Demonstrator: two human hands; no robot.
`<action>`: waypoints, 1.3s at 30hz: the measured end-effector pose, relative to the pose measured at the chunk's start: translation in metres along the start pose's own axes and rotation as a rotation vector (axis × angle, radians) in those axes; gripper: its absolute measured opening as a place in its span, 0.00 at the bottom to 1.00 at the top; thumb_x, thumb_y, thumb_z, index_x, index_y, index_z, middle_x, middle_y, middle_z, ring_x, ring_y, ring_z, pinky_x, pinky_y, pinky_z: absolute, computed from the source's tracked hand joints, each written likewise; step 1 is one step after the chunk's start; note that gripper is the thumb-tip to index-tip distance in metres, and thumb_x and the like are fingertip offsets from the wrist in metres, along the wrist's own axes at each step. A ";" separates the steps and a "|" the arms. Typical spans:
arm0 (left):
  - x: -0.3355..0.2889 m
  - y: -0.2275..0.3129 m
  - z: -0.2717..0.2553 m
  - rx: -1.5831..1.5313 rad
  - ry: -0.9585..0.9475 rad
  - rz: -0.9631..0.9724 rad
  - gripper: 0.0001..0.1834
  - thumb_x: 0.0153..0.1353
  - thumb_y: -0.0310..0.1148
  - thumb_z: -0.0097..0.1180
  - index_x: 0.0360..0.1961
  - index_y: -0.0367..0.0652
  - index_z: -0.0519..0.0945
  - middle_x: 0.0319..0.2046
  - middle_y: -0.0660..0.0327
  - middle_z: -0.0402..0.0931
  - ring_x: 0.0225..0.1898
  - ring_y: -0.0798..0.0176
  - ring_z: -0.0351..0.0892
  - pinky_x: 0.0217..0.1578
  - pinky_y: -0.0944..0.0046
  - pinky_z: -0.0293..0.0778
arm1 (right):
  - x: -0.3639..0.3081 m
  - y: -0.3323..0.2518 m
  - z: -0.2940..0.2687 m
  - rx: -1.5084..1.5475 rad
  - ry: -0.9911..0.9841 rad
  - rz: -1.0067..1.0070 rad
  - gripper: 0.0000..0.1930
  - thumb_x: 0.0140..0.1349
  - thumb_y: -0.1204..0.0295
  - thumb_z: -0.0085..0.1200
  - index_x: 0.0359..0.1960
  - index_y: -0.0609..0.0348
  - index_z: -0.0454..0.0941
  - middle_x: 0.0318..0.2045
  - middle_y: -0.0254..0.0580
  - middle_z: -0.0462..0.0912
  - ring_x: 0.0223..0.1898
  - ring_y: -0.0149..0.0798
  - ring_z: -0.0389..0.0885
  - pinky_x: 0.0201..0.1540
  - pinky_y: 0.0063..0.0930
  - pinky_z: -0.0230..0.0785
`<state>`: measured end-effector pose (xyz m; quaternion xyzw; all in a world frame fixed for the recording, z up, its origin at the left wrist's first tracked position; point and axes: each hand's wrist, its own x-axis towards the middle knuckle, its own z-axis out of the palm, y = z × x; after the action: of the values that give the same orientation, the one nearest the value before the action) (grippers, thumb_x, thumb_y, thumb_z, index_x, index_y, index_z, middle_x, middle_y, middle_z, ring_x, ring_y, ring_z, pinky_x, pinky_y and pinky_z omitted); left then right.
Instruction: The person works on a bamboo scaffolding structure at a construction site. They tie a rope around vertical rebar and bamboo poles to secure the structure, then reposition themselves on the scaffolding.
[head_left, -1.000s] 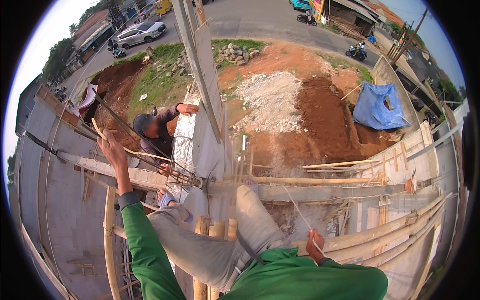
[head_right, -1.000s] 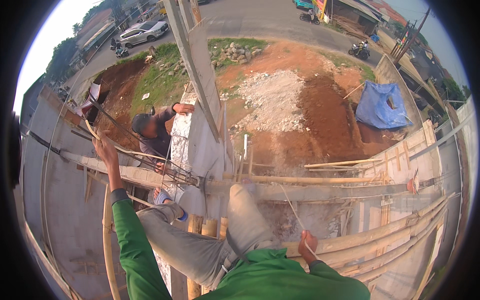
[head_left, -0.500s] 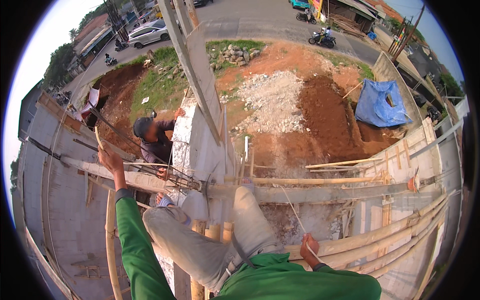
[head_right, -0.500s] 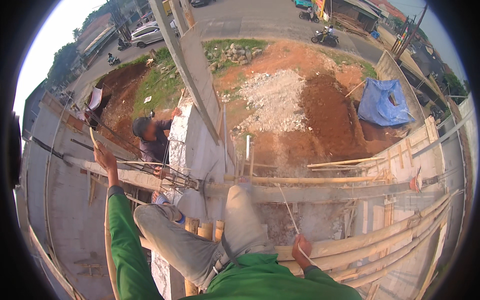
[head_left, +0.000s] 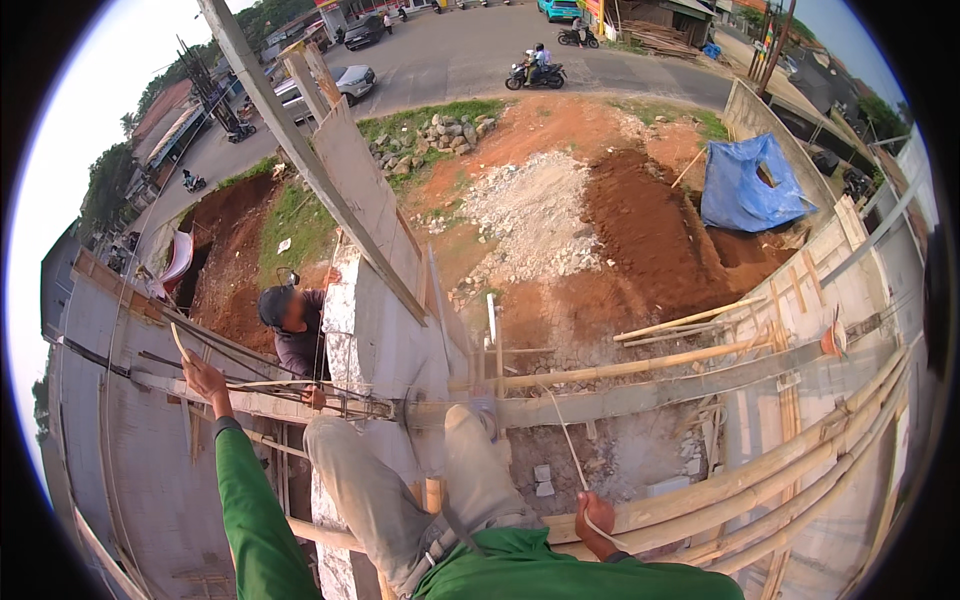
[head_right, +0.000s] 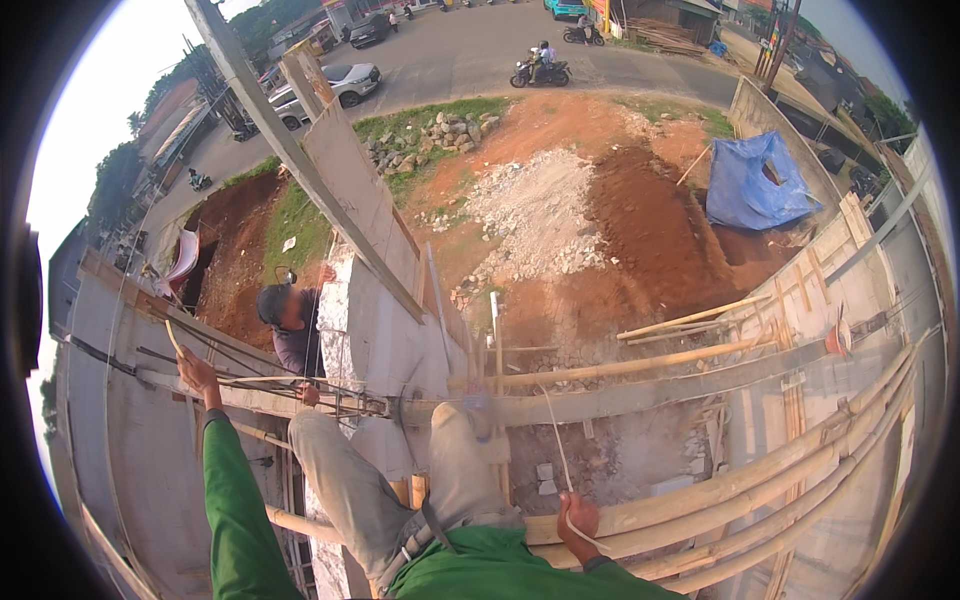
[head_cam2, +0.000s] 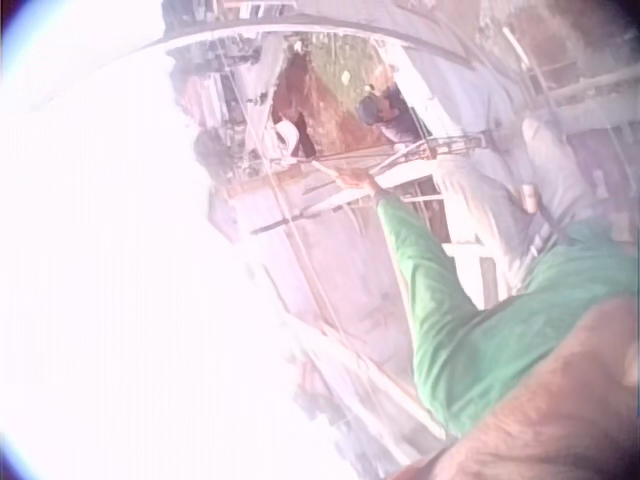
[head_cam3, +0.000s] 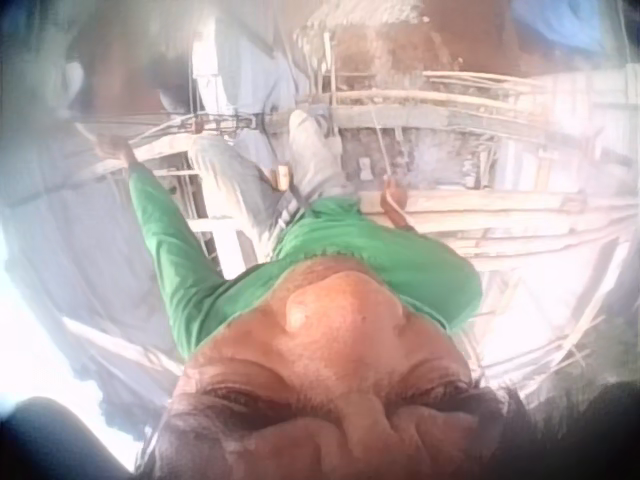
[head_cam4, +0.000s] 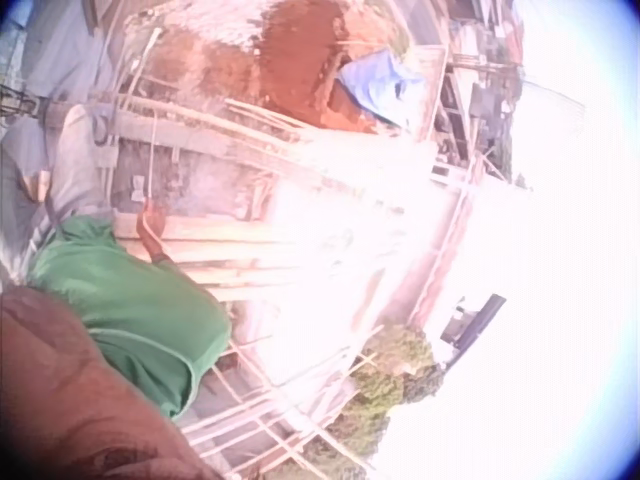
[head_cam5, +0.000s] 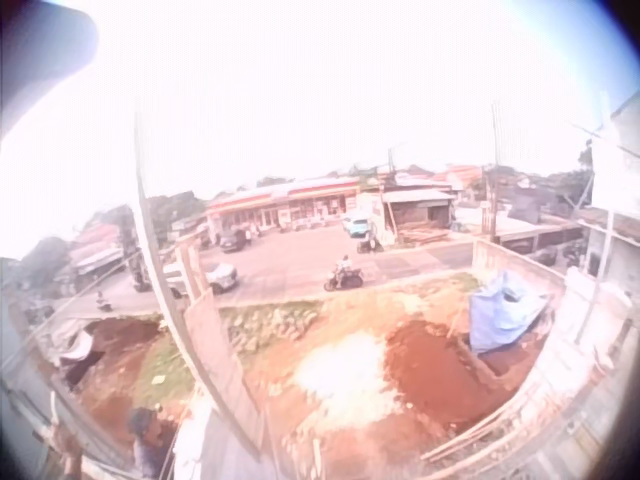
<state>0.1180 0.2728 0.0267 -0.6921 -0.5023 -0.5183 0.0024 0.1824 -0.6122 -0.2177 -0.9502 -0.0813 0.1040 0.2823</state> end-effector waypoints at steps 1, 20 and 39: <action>0.001 -0.002 0.001 0.015 -0.004 0.032 0.33 0.82 0.54 0.38 0.61 0.31 0.79 0.55 0.33 0.79 0.58 0.27 0.76 0.59 0.38 0.69 | 0.000 0.000 0.001 0.000 0.018 -0.017 0.12 0.76 0.63 0.53 0.38 0.57 0.82 0.29 0.56 0.85 0.32 0.65 0.82 0.39 0.60 0.71; 0.005 -0.012 0.000 0.060 -0.057 -0.043 0.36 0.83 0.56 0.37 0.67 0.32 0.76 0.59 0.32 0.79 0.59 0.28 0.77 0.59 0.40 0.71 | -0.005 0.000 0.004 -0.013 0.157 -0.053 0.08 0.72 0.67 0.56 0.41 0.56 0.84 0.32 0.48 0.87 0.35 0.56 0.85 0.44 0.51 0.72; -0.009 -0.004 0.016 -0.038 0.062 -0.008 0.29 0.82 0.50 0.43 0.59 0.30 0.80 0.52 0.32 0.81 0.55 0.27 0.77 0.56 0.41 0.71 | -0.015 -0.005 0.008 -0.134 0.403 0.156 0.16 0.76 0.67 0.50 0.31 0.64 0.80 0.28 0.57 0.82 0.39 0.60 0.78 0.63 0.54 0.64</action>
<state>0.1270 0.2767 0.0109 -0.6737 -0.4946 -0.5491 0.0028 0.1656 -0.6070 -0.2191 -0.9717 0.0440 -0.0720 0.2204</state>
